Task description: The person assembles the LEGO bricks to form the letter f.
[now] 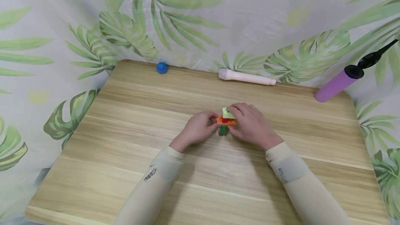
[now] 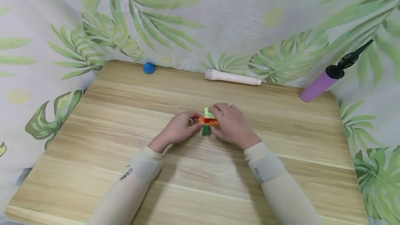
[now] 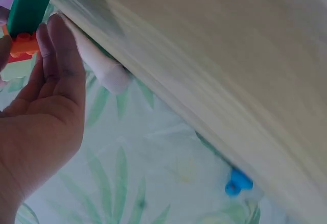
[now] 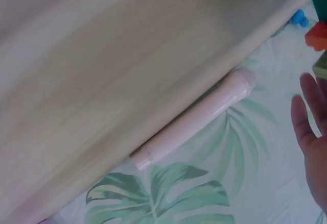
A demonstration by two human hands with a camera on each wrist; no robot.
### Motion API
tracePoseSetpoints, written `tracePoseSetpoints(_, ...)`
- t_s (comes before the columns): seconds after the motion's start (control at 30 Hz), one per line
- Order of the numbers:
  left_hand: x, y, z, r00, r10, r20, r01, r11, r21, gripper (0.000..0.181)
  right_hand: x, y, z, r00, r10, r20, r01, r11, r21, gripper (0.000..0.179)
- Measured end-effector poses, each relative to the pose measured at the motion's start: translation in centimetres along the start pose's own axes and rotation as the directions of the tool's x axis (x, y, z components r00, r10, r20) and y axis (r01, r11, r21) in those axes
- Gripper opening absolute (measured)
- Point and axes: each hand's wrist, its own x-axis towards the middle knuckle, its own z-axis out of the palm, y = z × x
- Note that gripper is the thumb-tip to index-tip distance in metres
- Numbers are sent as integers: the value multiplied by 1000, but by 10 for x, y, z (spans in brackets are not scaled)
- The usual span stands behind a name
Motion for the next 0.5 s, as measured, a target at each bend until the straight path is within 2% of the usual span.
tracePoseSetpoints(0.1,2,7,0,1000,-18,24,19,997,-69,33,1,4,-8,992,91,88,-95,995,39,61)
tracePoseSetpoints(0.2,4,12,1,999,-41,33,44,993,-105,28,1,7,-14,971,166,175,-178,982,58,65)
tracePoseSetpoints(0.37,5,10,7,998,-49,40,52,996,-69,17,2,11,-9,928,221,301,-254,964,75,69)
tracePoseSetpoints(0.5,7,8,10,998,-44,36,45,999,-25,15,5,15,-2,888,262,377,-322,941,104,70)
